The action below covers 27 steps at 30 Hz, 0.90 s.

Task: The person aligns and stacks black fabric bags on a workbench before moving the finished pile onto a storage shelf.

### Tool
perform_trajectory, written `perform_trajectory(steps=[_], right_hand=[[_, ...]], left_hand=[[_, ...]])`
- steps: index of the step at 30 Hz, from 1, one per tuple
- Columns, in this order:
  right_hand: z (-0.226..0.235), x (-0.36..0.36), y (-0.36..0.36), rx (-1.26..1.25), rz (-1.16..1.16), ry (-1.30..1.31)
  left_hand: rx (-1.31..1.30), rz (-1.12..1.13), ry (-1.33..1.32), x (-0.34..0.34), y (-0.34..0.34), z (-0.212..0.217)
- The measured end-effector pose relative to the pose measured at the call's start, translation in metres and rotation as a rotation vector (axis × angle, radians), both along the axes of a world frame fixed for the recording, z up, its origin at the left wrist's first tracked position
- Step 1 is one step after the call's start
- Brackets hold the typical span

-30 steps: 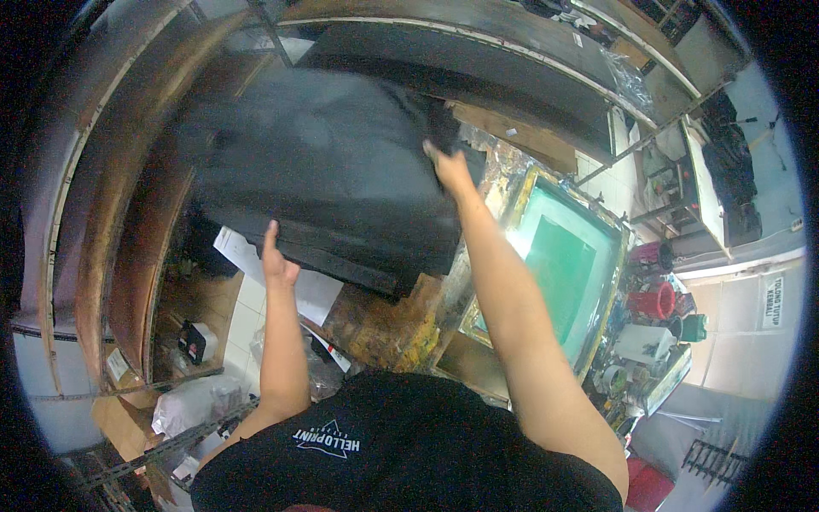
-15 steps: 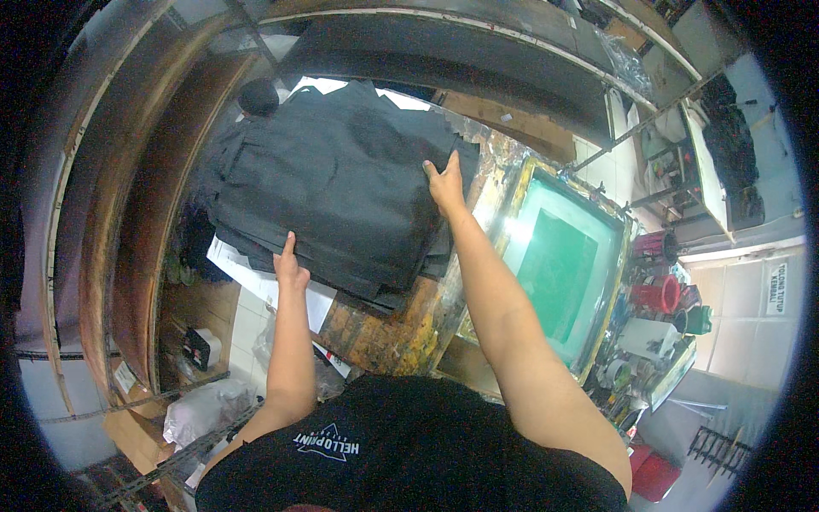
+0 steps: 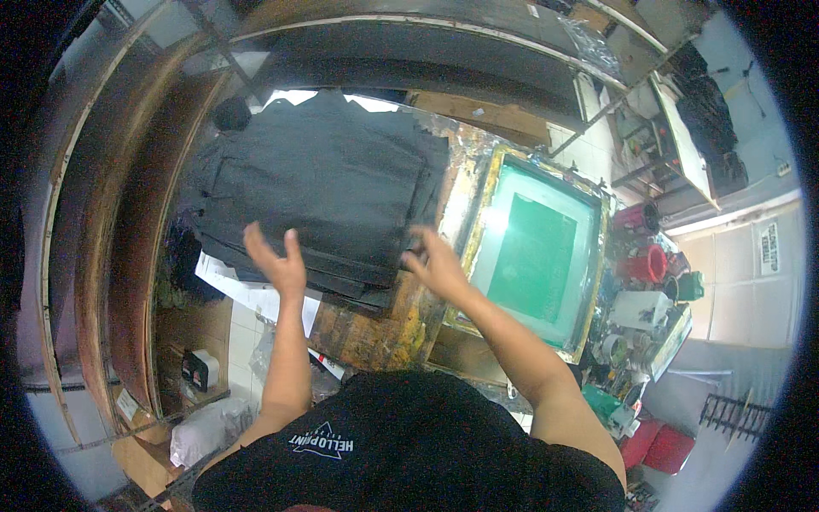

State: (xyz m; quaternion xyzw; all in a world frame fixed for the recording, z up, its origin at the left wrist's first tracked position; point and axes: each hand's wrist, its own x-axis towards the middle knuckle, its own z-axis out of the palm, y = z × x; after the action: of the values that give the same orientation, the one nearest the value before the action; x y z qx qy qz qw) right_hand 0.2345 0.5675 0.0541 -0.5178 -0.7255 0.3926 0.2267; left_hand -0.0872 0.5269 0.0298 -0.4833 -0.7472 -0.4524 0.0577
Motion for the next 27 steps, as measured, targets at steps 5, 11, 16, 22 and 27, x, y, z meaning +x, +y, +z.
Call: perform_trajectory(steps=[5,11,16,22,27], right_hand=[[0.019,0.035,-0.078,-0.129,0.323,-0.102],[0.044,0.078,-0.125,-0.107,0.263,-0.188],[0.037,0.117,-0.185,-0.172,-0.057,-0.226],[-0.011,0.157,-0.269,-0.333,-0.172,-0.395],[-0.053,0.163,-0.296,-0.428,-0.030,-0.412]], left_hand=[[-0.225,-0.559,0.361,0.043,0.077,0.010],[-0.262,-0.702,0.593,0.090,0.183,-0.025],[-0.603,-0.632,0.586,0.109,0.196,-0.076],[-0.816,-0.655,0.680,0.113,0.196,-0.076],[-1.081,-0.723,0.617,0.118,0.222,-0.035]])
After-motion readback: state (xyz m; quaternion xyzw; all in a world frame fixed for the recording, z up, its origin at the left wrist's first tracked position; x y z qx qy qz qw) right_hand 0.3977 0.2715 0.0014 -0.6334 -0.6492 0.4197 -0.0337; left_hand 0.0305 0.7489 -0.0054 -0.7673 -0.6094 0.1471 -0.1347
